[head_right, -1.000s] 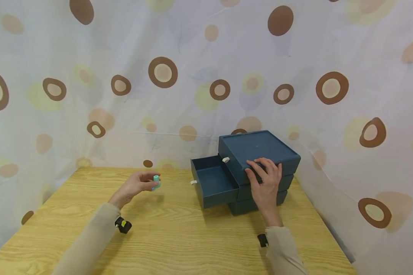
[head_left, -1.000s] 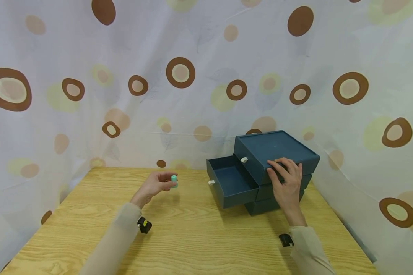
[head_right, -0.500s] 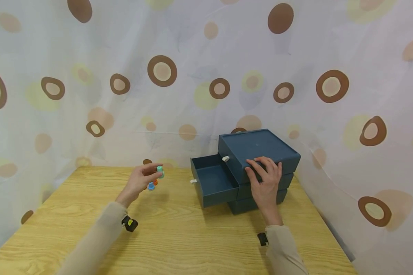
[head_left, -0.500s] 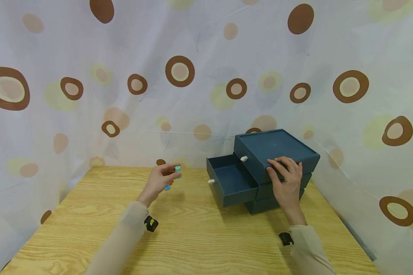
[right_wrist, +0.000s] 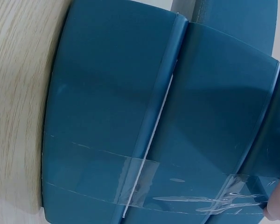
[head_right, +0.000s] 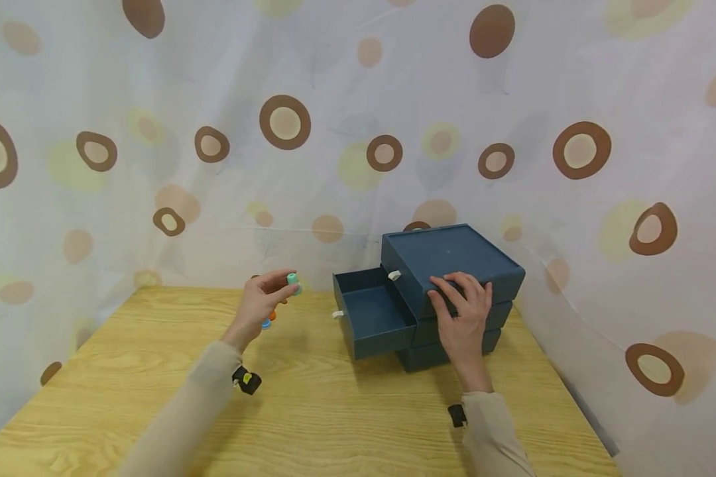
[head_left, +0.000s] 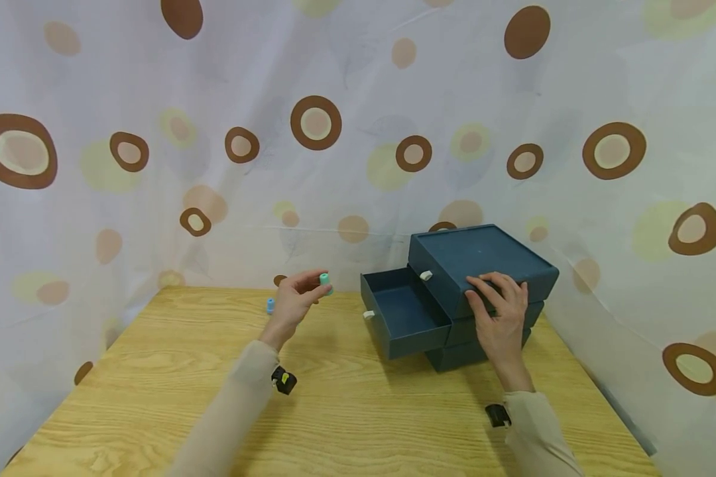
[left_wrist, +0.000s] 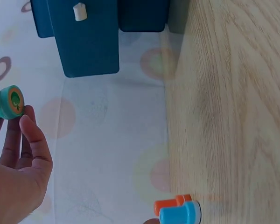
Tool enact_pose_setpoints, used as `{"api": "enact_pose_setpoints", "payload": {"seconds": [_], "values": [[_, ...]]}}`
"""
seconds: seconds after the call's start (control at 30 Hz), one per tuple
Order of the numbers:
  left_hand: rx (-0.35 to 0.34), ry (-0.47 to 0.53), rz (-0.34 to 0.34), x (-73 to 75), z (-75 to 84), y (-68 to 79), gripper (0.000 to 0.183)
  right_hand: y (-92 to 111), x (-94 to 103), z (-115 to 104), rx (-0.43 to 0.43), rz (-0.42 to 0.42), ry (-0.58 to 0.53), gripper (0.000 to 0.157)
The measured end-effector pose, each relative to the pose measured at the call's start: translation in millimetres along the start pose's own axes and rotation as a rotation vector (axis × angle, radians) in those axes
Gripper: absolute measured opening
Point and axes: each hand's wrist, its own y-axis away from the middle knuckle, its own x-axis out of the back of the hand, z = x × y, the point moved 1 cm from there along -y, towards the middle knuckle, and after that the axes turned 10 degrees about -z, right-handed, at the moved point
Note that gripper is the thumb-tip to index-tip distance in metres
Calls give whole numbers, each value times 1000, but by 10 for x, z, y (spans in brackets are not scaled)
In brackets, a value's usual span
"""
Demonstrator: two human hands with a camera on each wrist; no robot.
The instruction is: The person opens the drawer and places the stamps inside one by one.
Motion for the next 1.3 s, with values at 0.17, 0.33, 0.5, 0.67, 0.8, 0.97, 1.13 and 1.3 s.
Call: {"api": "enact_pose_setpoints", "payload": {"seconds": [0.17,0.33,0.5,0.67,0.8,0.97,1.13,1.3], "values": [[-30,6,-10,-127,106,0,36,5,1,10,0,0,0,21],[-79,-6,-22,-219,15,-60,37,6,4,19,2,3,3,22],[-96,5,-19,-324,-9,-92,35,0,5,8,-4,1,4,21],[-122,-16,-26,-466,38,-103,34,1,9,-5,-4,2,2,21],[-146,-5,-19,-561,59,-119,34,1,3,-5,-7,-1,2,21],[-127,13,-30,-650,60,-139,35,2,3,-4,-7,2,-2,21],[-136,-5,-56,-724,85,-157,38,5,5,2,-7,4,-5,21],[-181,-17,-71,-796,114,-204,36,11,7,13,-11,4,-10,21]]}}
